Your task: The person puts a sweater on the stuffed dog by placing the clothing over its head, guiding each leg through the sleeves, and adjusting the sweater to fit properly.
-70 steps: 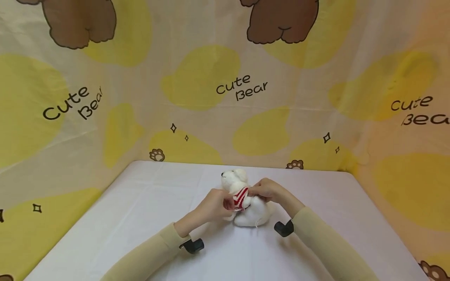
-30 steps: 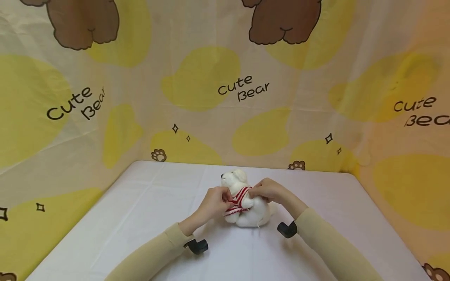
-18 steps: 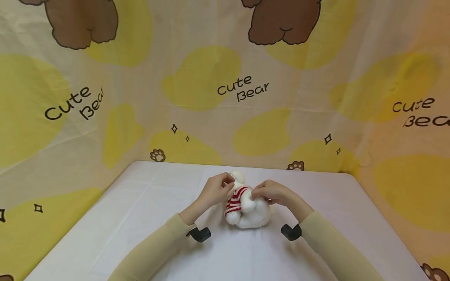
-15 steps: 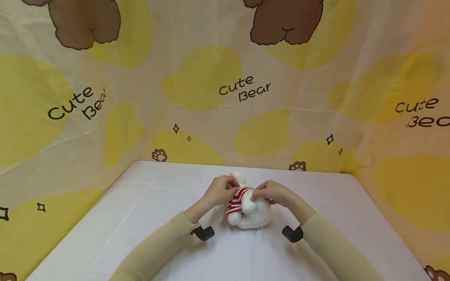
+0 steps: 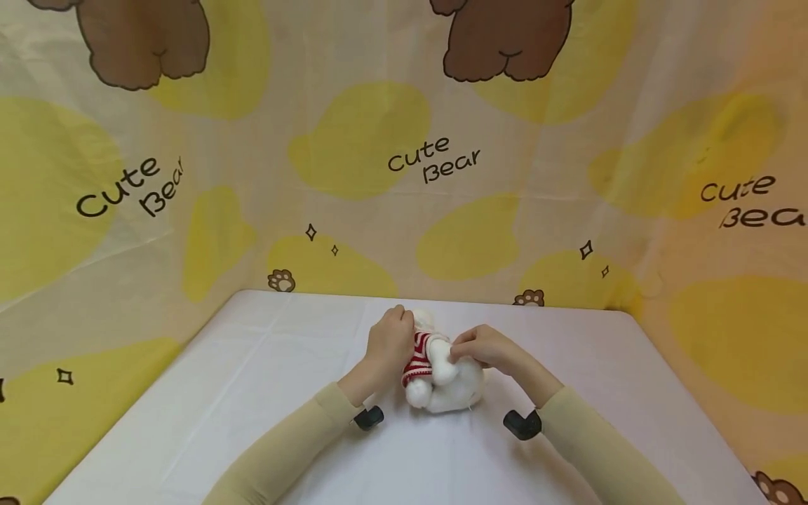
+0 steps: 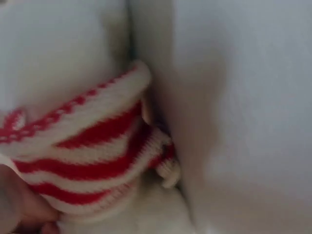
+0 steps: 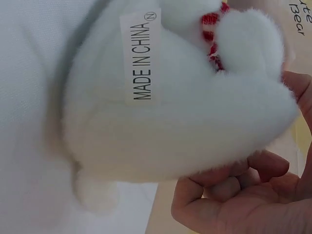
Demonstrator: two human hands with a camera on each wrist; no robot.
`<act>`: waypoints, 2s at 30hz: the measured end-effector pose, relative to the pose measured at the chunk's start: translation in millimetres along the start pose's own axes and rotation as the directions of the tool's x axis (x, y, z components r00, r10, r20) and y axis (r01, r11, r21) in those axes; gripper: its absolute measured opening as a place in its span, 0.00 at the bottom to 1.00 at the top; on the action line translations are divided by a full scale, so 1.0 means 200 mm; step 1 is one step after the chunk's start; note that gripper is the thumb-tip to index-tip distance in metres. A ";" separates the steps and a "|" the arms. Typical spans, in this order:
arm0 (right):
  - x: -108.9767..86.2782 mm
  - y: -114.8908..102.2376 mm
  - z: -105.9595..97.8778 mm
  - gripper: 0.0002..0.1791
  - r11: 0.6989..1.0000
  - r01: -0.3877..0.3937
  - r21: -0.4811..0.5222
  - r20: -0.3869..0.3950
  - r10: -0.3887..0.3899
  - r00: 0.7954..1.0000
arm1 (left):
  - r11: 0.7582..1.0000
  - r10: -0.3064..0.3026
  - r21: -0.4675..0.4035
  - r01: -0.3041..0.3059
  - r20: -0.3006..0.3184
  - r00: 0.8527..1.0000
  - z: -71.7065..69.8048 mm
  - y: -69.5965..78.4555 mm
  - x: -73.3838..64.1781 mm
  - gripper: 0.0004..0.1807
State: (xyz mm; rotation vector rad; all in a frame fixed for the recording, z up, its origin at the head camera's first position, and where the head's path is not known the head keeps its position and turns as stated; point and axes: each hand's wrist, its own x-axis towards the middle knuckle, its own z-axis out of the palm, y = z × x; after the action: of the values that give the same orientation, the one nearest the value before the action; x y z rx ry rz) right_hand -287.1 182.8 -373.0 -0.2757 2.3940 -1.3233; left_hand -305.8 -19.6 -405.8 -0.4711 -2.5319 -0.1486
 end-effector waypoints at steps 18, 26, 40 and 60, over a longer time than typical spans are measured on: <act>0.03 -0.09 0.00 0.24 0.988 0.071 -0.138 -0.076 -0.082 0.994 | 0.543 -0.105 -0.674 0.502 0.539 0.836 0.01 -0.14 -0.19 0.20; 0.08 -0.15 0.03 0.21 0.965 0.057 -0.257 -0.080 -0.080 0.994 | 0.190 -0.037 -0.698 0.691 0.698 0.715 0.08 -0.12 -0.22 0.19; 0.09 -0.11 -0.04 0.25 0.987 -0.107 -0.122 -0.025 0.105 0.994 | -0.050 -0.148 -0.711 0.701 0.700 0.699 0.08 -0.02 -0.20 0.15; 0.04 0.23 -0.03 0.29 0.842 -0.137 0.521 0.278 -0.016 0.960 | 0.233 -0.266 -0.837 0.495 0.435 0.860 -0.11 0.00 -0.05 0.14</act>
State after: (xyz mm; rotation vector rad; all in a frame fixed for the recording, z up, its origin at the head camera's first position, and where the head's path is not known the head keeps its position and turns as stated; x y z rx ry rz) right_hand -296.4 209.9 -411.0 -0.1994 1.7037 -1.7323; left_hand -286.5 -27.7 -393.0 -0.2171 -2.4182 -1.9692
